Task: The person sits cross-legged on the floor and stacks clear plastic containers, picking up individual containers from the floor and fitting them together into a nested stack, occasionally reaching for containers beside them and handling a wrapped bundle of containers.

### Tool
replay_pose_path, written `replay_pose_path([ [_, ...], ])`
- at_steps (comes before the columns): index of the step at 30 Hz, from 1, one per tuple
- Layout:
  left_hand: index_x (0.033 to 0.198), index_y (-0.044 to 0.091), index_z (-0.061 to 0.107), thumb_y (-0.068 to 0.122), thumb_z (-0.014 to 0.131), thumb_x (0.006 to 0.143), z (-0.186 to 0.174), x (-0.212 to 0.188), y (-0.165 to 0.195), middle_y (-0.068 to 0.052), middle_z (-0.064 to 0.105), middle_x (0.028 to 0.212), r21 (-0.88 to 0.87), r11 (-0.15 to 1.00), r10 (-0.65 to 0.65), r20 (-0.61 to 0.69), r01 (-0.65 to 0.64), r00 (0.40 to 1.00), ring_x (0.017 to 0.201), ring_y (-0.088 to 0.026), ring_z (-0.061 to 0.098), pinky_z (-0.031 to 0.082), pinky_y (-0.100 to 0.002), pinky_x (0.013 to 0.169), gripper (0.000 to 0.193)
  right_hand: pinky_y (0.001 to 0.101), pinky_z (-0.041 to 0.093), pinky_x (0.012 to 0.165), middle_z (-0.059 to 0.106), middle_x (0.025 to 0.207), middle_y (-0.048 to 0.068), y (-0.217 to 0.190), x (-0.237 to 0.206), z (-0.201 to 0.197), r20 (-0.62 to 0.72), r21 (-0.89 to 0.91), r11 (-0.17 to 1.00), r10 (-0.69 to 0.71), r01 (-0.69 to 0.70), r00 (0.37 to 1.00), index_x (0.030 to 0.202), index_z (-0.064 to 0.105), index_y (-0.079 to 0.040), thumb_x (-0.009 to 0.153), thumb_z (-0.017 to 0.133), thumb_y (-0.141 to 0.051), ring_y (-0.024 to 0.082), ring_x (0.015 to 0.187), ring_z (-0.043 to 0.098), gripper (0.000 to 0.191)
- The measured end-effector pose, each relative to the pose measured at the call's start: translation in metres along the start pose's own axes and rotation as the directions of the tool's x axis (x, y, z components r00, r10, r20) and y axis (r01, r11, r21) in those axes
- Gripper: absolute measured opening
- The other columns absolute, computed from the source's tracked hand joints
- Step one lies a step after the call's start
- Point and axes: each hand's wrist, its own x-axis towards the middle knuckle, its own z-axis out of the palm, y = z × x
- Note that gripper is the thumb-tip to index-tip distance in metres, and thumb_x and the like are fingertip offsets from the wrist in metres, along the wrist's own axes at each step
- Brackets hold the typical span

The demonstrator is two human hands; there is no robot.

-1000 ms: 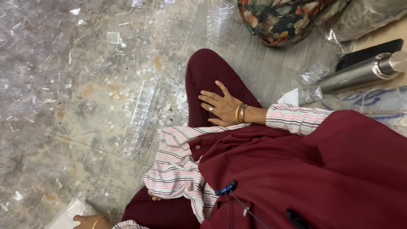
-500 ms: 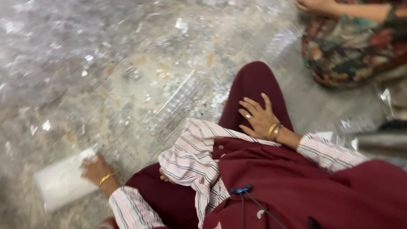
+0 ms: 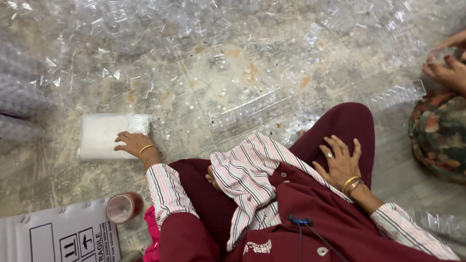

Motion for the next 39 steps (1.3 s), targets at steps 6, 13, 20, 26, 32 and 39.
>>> replay_pose_path([
  [6,0.125,0.009,0.076,0.023,0.051,0.105,0.0,0.002,0.001,-0.015,0.055,0.144,-0.081,0.996,-0.023,-0.007,0.022,1.0,0.133,-0.04,0.046,0.032,-0.066,0.107,0.035,0.0643,0.01,0.124,0.051,0.148,0.004,0.002,0.0,0.003,0.006,-0.025,1.0,0.001,-0.001,1.0,0.126,0.064,-0.013,0.083,0.065,-0.052,0.022,0.148,0.036,0.058],
  [13,0.119,0.013,0.076,0.027,0.051,0.099,-0.007,-0.002,0.001,-0.015,0.061,0.134,0.14,0.99,0.039,-0.094,-0.025,0.995,0.122,-0.04,0.051,0.025,-0.069,0.106,0.035,0.0642,0.01,0.124,0.051,0.148,0.005,0.003,0.0,0.005,-0.01,-0.024,1.0,-0.008,0.008,1.0,0.128,0.064,-0.013,0.084,0.064,-0.052,0.022,0.149,0.036,0.058],
  [20,0.11,0.015,0.081,0.024,0.057,0.102,-0.007,0.002,-0.011,-0.007,0.067,0.12,-0.048,0.998,0.049,-0.023,-0.05,0.999,0.118,-0.033,0.052,0.018,-0.069,0.118,0.028,0.064,0.01,0.125,0.05,0.147,0.004,0.001,0.001,0.002,0.0,-0.007,1.0,0.004,-0.004,1.0,0.126,0.065,-0.013,0.084,0.064,-0.052,0.021,0.148,0.036,0.058],
  [26,0.102,0.018,0.081,0.03,0.07,0.09,0.009,-0.006,-0.029,-0.003,0.058,0.13,-0.448,0.88,-0.174,0.004,0.157,0.985,0.125,-0.031,0.046,0.021,-0.068,0.113,0.02,0.0644,0.01,0.124,0.05,0.148,0.005,0.001,0.001,0.002,0.016,-0.012,1.0,0.008,-0.008,1.0,0.126,0.065,-0.013,0.084,0.064,-0.052,0.022,0.148,0.036,0.057],
  [32,0.097,0.018,0.081,0.028,0.068,0.09,0.002,-0.001,-0.021,-0.004,0.049,0.144,-0.291,0.946,-0.168,-0.053,0.145,0.984,0.125,-0.035,0.044,0.019,-0.075,0.106,0.018,0.0648,0.01,0.124,0.05,0.147,0.005,0.0,0.001,0.0,0.007,-0.003,1.0,-0.001,0.001,1.0,0.126,0.065,-0.012,0.084,0.065,-0.051,0.022,0.148,0.037,0.058],
  [39,0.108,0.019,0.081,0.026,0.06,0.099,-0.006,0.006,-0.007,-0.006,0.052,0.144,-0.051,0.994,-0.095,0.024,0.096,0.995,0.135,-0.038,0.042,0.012,-0.079,0.113,0.025,0.0645,0.01,0.124,0.05,0.147,0.005,0.0,0.001,0.0,0.003,-0.005,1.0,0.004,-0.004,1.0,0.125,0.065,-0.013,0.083,0.065,-0.052,0.021,0.148,0.036,0.057],
])
